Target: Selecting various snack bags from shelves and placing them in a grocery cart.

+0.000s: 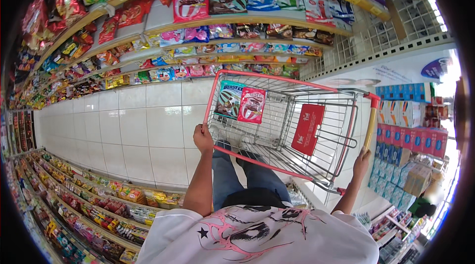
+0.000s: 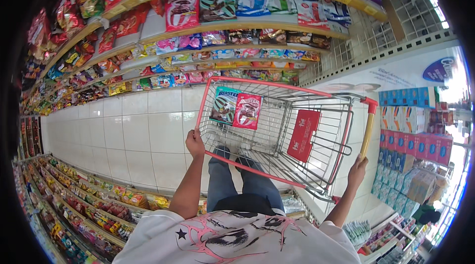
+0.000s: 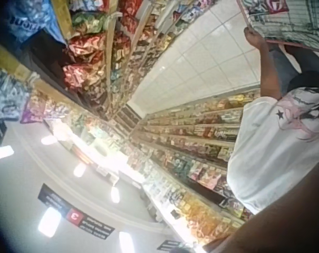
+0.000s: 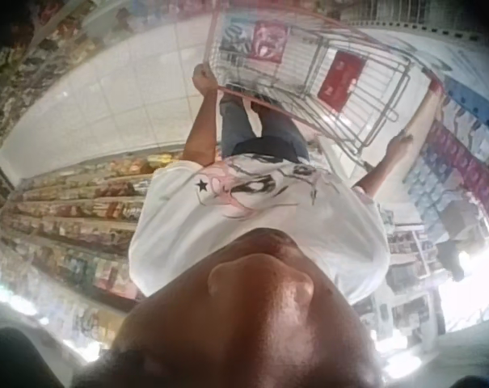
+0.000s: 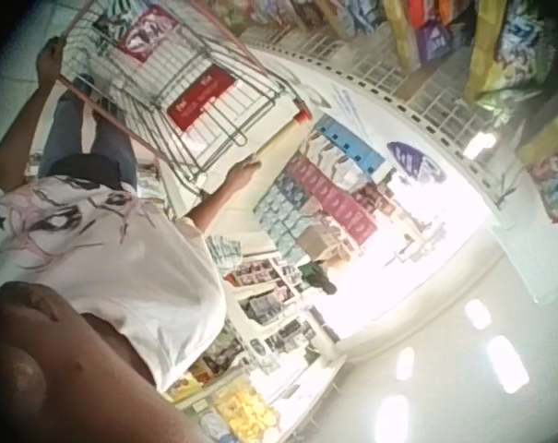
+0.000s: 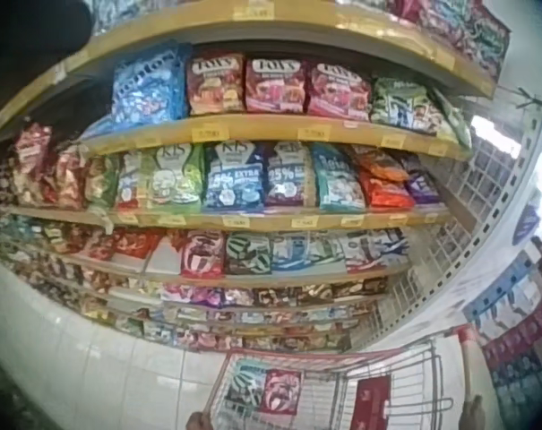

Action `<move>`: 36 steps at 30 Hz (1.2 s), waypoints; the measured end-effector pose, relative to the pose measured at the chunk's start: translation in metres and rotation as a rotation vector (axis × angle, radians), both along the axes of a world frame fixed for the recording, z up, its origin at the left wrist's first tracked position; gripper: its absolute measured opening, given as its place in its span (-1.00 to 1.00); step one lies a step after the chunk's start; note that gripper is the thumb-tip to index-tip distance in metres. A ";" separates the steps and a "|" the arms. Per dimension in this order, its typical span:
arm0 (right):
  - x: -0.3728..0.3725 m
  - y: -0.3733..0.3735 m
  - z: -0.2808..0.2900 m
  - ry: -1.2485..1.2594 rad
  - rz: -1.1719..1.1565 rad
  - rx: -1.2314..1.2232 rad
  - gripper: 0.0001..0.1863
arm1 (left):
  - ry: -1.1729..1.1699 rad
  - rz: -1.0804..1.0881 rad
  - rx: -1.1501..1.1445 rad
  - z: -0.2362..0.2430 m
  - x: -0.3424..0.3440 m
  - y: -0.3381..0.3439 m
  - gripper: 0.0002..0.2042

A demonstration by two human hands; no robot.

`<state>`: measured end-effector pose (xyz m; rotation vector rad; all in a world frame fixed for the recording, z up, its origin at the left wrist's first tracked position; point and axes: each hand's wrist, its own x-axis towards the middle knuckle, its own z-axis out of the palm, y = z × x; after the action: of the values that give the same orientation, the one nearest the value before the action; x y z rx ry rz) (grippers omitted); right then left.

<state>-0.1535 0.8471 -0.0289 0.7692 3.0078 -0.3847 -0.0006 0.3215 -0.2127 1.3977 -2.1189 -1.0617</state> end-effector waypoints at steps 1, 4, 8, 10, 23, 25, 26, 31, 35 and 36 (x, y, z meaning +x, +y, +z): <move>-0.002 0.020 -0.017 0.088 0.048 0.018 -0.48 | 0.007 -0.008 -0.010 0.000 0.002 -0.001 -0.69; -0.009 0.010 -0.018 0.095 0.075 -0.024 -0.49 | -0.014 0.020 -0.006 0.000 0.008 -0.003 -0.69; -0.023 0.017 -0.025 0.120 0.102 -0.132 -0.48 | 0.032 0.048 0.020 0.000 0.013 -0.006 -0.69; -0.030 -0.015 -0.010 0.151 0.141 -0.133 -0.53 | 0.070 0.050 -0.020 -0.007 0.025 -0.013 -0.66; -0.047 -0.073 0.004 0.137 0.208 -0.220 -0.66 | 0.175 0.076 0.107 -0.020 0.046 -0.056 -0.53; -0.045 -0.081 0.003 0.167 0.204 -0.225 -0.66 | 0.168 0.069 0.135 -0.020 0.048 -0.063 -0.53; -0.044 -0.084 0.002 0.178 0.204 -0.224 -0.65 | 0.172 0.062 0.129 -0.020 0.051 -0.066 -0.54; -0.055 -0.096 -0.001 0.231 0.217 -0.217 -0.67 | 0.193 -0.018 0.039 -0.030 0.059 -0.078 -0.53; -0.078 -0.108 0.000 0.290 0.249 -0.227 -0.65 | 0.288 -0.033 0.214 -0.063 0.054 -0.097 -0.57; -0.080 -0.110 0.003 0.247 0.217 -0.179 -0.63 | 0.277 -0.053 0.208 -0.060 0.049 -0.098 -0.57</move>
<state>-0.2335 0.7373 -0.0255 0.4032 3.1752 -0.7789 0.0487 0.2235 -0.2729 1.2046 -1.8981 -1.4412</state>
